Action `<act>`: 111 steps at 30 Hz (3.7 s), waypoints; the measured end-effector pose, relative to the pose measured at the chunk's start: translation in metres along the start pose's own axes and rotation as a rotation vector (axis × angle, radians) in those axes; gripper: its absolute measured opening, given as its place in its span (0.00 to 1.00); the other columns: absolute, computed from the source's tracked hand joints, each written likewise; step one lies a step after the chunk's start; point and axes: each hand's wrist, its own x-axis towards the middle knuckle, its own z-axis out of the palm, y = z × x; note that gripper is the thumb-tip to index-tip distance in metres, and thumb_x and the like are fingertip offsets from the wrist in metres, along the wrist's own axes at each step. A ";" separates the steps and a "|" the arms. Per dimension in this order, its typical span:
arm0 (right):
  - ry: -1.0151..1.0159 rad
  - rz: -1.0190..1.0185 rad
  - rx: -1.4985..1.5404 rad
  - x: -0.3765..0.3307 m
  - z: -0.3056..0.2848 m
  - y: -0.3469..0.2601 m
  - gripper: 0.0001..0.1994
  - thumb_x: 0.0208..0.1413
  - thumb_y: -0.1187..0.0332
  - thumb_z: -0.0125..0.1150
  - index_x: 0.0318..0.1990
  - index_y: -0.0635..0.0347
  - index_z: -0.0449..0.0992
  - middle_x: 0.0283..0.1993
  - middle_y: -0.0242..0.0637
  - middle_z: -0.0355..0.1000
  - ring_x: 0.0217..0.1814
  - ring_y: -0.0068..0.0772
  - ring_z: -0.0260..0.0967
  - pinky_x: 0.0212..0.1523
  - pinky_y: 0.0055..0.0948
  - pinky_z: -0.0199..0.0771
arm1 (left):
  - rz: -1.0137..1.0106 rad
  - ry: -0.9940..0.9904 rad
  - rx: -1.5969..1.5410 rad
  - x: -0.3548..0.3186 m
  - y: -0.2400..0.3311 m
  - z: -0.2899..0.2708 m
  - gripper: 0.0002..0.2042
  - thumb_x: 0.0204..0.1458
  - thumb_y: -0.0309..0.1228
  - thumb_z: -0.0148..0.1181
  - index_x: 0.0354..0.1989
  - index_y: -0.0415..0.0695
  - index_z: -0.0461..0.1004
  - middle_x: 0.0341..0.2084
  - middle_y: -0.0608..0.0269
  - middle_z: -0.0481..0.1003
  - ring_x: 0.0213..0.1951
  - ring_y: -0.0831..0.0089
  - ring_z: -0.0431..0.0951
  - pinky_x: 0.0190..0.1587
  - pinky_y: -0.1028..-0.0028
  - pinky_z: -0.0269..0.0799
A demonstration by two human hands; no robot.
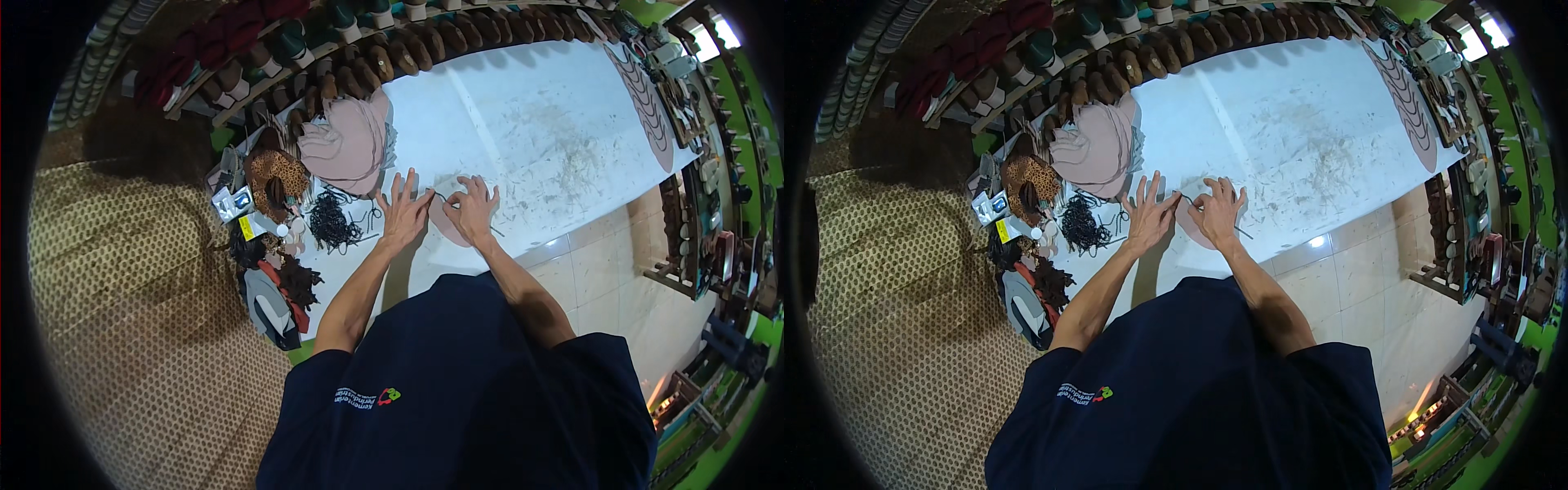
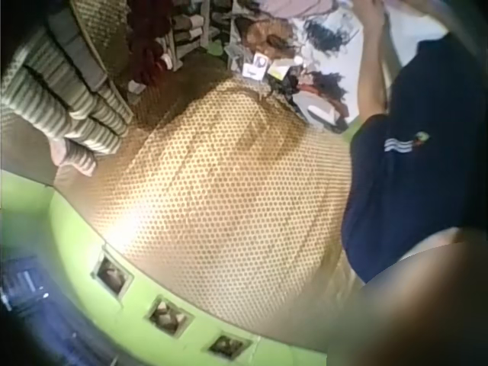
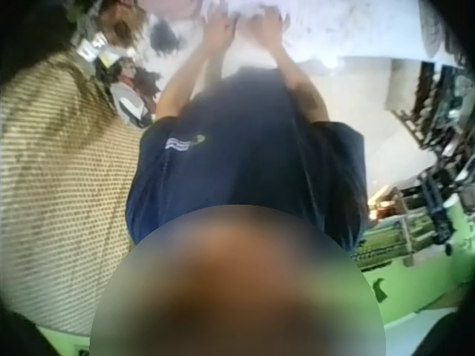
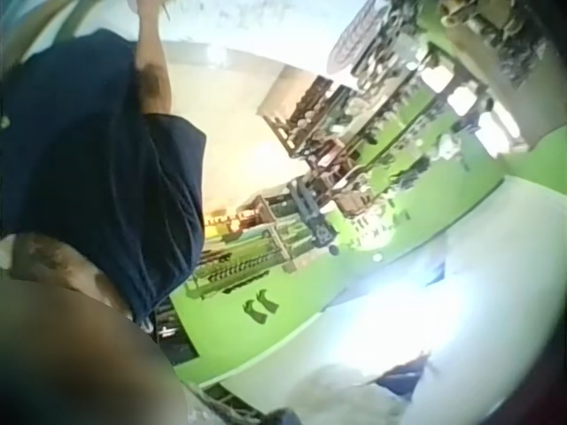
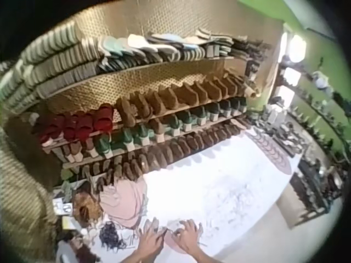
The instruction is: Smoothing and aligning shoe upper components on a flat workbench surface.
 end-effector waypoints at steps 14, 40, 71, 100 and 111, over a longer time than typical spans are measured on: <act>-0.020 -0.013 -0.039 0.000 -0.003 -0.008 0.08 0.51 0.60 0.73 0.26 0.52 0.88 0.68 0.33 0.70 0.79 0.53 0.52 0.73 0.79 0.36 | 0.072 -0.023 0.154 0.002 -0.002 0.001 0.22 0.64 0.40 0.57 0.68 0.68 0.73 0.82 0.54 0.44 0.80 0.45 0.42 0.67 0.20 0.37; 0.018 -0.006 -0.015 -0.005 0.004 -0.008 0.08 0.50 0.60 0.74 0.27 0.51 0.89 0.65 0.32 0.73 0.78 0.53 0.54 0.74 0.79 0.35 | 0.126 -0.032 0.103 0.005 -0.005 0.002 0.20 0.65 0.39 0.58 0.64 0.72 0.77 0.82 0.58 0.43 0.81 0.47 0.39 0.68 0.21 0.34; -0.004 0.062 0.002 -0.008 0.006 -0.012 0.09 0.53 0.61 0.72 0.30 0.55 0.89 0.65 0.35 0.73 0.77 0.52 0.55 0.75 0.78 0.33 | -0.029 -0.160 -0.096 0.005 0.001 -0.002 0.24 0.62 0.32 0.55 0.64 0.73 0.79 0.82 0.53 0.41 0.80 0.41 0.38 0.66 0.18 0.35; 0.016 -0.119 -0.110 -0.032 -0.014 0.013 0.07 0.58 0.61 0.70 0.36 0.51 0.88 0.67 0.35 0.70 0.79 0.46 0.56 0.76 0.68 0.40 | 0.111 -0.102 -0.004 0.001 -0.002 0.003 0.21 0.65 0.42 0.58 0.66 0.72 0.76 0.83 0.58 0.39 0.81 0.46 0.37 0.67 0.19 0.34; 0.051 -0.118 -0.049 -0.038 -0.013 -0.001 0.09 0.53 0.64 0.67 0.26 0.58 0.87 0.65 0.38 0.72 0.77 0.51 0.57 0.77 0.71 0.37 | 0.115 -0.090 0.009 0.000 -0.001 0.003 0.22 0.63 0.41 0.59 0.66 0.71 0.75 0.83 0.57 0.40 0.81 0.46 0.37 0.68 0.20 0.33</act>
